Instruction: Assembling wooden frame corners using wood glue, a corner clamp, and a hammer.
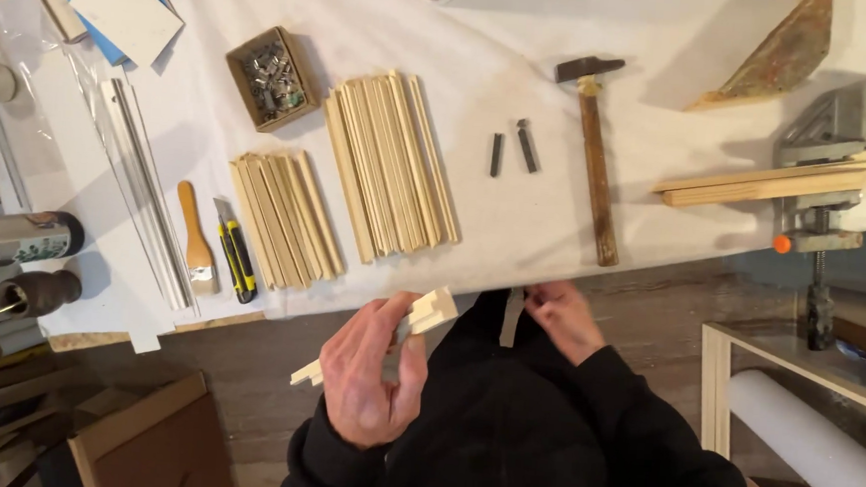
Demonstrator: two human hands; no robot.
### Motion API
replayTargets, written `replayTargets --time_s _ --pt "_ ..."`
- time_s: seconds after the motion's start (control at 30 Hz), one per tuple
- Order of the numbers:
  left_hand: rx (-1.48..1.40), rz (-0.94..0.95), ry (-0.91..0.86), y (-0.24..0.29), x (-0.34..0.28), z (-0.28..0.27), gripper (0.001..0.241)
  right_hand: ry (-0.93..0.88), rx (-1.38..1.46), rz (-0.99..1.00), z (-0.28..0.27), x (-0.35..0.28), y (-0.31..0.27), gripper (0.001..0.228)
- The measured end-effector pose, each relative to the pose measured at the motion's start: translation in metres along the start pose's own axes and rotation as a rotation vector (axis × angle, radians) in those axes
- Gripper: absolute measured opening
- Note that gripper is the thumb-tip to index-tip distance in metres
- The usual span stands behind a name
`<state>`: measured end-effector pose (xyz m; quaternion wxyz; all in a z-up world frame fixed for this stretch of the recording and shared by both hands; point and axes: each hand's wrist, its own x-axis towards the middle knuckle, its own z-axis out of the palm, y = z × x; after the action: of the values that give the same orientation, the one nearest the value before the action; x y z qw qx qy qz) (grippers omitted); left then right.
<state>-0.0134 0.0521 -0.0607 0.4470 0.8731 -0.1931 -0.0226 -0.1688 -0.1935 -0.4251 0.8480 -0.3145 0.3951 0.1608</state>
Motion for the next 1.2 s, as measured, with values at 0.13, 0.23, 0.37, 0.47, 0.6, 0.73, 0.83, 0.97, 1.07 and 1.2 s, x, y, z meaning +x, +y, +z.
replayTargets --time_s 0.13,0.23,0.37,0.47,0.6,0.73,0.83,0.97,1.07,1.2 --pt "-0.010 -0.005 -0.040 0.001 -0.002 0.004 0.027 -0.078 0.369 -0.295 -0.036 0.008 -0.017 0.050" --pt "-0.024 0.007 -0.078 0.007 0.002 0.009 0.027 -0.084 0.322 -0.202 -0.034 -0.010 -0.019 0.043" --pt "-0.043 0.107 -0.083 0.018 0.013 0.018 0.028 -0.002 -0.103 0.103 -0.053 -0.045 -0.018 0.058" --pt "-0.033 0.116 -0.079 0.027 0.011 0.023 0.028 -0.080 0.066 -0.016 -0.012 -0.102 -0.066 0.055" --pt "-0.041 0.108 -0.086 0.033 0.017 0.050 0.028 -0.078 0.143 -0.205 0.006 -0.143 -0.113 0.036" --pt "-0.038 0.084 -0.089 0.061 0.022 0.076 0.027 -0.129 0.117 -0.356 -0.012 -0.162 -0.139 0.003" --pt "-0.019 0.111 -0.044 0.084 0.028 0.107 0.026 -0.113 -0.100 -0.469 -0.020 -0.171 -0.178 0.016" --pt "0.016 0.130 -0.032 0.120 0.029 0.152 0.028 -0.126 -0.057 -0.607 -0.082 -0.176 -0.210 0.028" --pt "0.040 0.150 -0.045 0.137 0.049 0.183 0.029 -0.292 0.154 -0.678 -0.102 -0.172 -0.263 0.037" --pt "0.115 0.177 -0.066 0.158 0.042 0.210 0.027 0.063 -0.306 -0.553 -0.107 -0.198 -0.322 0.043"
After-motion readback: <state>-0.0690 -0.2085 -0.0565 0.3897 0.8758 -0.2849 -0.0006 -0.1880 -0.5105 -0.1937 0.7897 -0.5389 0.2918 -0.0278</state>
